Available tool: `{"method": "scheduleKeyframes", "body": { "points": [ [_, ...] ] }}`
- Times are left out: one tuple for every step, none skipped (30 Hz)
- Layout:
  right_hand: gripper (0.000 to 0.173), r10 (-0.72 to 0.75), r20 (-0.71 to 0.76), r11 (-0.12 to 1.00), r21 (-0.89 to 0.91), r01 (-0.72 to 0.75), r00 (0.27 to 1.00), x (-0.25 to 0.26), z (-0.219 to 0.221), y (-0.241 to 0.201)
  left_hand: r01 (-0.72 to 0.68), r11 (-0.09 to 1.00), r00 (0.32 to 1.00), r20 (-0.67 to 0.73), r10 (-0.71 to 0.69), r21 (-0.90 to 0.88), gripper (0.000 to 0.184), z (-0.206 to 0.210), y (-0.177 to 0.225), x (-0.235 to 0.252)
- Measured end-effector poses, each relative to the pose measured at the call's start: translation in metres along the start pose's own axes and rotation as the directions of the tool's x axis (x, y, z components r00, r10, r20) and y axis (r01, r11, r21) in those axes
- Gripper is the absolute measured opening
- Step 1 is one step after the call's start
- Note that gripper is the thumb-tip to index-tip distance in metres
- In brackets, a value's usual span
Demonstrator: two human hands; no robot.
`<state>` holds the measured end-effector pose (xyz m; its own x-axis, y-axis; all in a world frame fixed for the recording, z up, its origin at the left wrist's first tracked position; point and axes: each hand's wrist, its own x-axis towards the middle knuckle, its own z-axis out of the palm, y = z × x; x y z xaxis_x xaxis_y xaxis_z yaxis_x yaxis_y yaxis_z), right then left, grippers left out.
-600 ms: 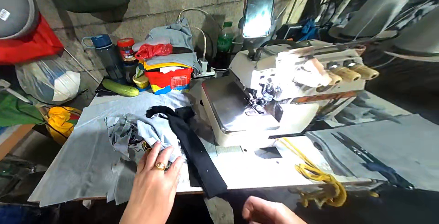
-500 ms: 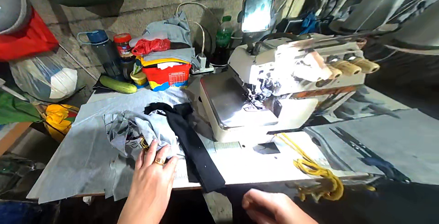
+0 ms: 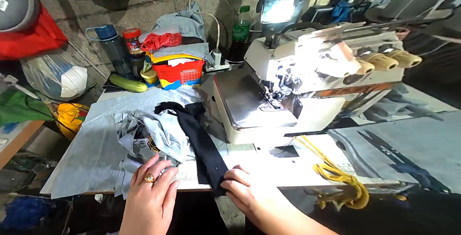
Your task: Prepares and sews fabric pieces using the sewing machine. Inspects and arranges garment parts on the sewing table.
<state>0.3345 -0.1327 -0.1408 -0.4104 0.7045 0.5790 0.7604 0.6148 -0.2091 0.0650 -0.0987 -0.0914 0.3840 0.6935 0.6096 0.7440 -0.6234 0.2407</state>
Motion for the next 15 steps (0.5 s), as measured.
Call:
{"method": "scheduleKeyframes", "body": {
  "points": [
    [0.015, -0.015, -0.004, 1.0, -0.003, 0.015, 1.0, -0.001, 0.0, 0.001, 0.0, 1.0, 1.0, 0.002, 0.0, -0.018, 0.025, 0.0, 0.002, 0.0],
    [0.015, -0.031, -0.009, 0.999, -0.013, 0.031, 0.999, -0.001, 0.0, 0.001, -0.004, 0.999, 1.0, -0.001, 0.004, -0.033, 0.024, 0.002, 0.004, 0.0],
    [0.015, -0.043, -0.02, 0.999, -0.023, 0.043, 0.999, -0.001, 0.001, 0.002, -0.009, 0.999, 1.0, -0.007, 0.009, -0.045, 0.024, 0.004, 0.006, 0.001],
    [0.016, -0.044, -0.032, 0.999, -0.024, 0.043, 0.999, -0.001, 0.002, 0.002, -0.016, 0.998, 1.0, -0.011, 0.015, -0.056, 0.023, 0.006, 0.008, 0.002],
    [0.017, -0.032, -0.044, 0.999, -0.008, 0.031, 0.999, -0.001, 0.002, 0.002, -0.025, 0.998, 1.0, -0.012, 0.024, -0.065, 0.024, 0.007, 0.011, 0.003],
    [0.018, -0.009, -0.045, 1.0, 0.028, 0.01, 0.999, 0.0, 0.002, 0.002, -0.032, 0.997, 0.999, -0.011, 0.031, -0.068, 0.025, 0.007, 0.014, 0.005],
    [0.018, 0.017, -0.042, 0.997, 0.077, -0.014, 0.999, 0.001, 0.001, 0.003, -0.033, 0.996, 0.999, -0.007, 0.032, -0.079, 0.025, 0.006, 0.017, 0.006],
    [0.019, 0.047, -0.038, 0.991, 0.129, -0.041, 0.998, 0.001, 0.001, 0.003, -0.025, 0.993, 1.0, 0.004, 0.026, -0.115, 0.025, 0.004, 0.021, 0.007],
    [0.018, 0.083, -0.03, 0.979, 0.187, -0.076, 0.996, 0.002, 0.0, 0.004, -0.007, 0.982, 0.999, 0.033, 0.013, -0.19, 0.024, 0.001, 0.026, 0.008],
    [0.019, 0.126, -0.021, 0.961, 0.25, -0.117, 0.992, 0.004, -0.002, 0.004, 0.02, 0.952, 0.997, 0.073, 0.003, -0.304, 0.022, -0.002, 0.033, 0.009],
    [0.019, 0.166, -0.017, 0.939, 0.308, -0.153, 0.986, 0.007, -0.004, 0.005, 0.056, 0.893, 0.991, 0.132, 0.003, -0.446, 0.02, -0.006, 0.04, 0.01],
    [0.02, 0.197, -0.033, 0.925, 0.337, -0.174, 0.98, 0.014, -0.008, 0.006, 0.108, 0.8, 0.975, 0.22, 0.031, -0.591, 0.02, -0.008, 0.048, 0.011],
    [0.021, 0.21, -0.071, 0.928, 0.328, -0.176, 0.975, 0.023, -0.014, 0.006, 0.178, 0.681, 0.94, 0.328, 0.097, -0.71, 0.026, -0.008, 0.054, 0.013],
    [0.022, 0.198, -0.129, 0.944, 0.293, -0.154, 0.972, 0.035, -0.021, 0.005, 0.268, 0.556, 0.877, 0.438, 0.197, -0.787, 0.042, -0.005, 0.057, 0.016],
    [0.023, 0.158, -0.195, 0.966, 0.234, -0.111, 0.968, 0.049, -0.032, 0.005, 0.372, 0.449, 0.795, 0.528, 0.298, -0.813, 0.066, 0.0, 0.058, 0.021]
  ]
}}
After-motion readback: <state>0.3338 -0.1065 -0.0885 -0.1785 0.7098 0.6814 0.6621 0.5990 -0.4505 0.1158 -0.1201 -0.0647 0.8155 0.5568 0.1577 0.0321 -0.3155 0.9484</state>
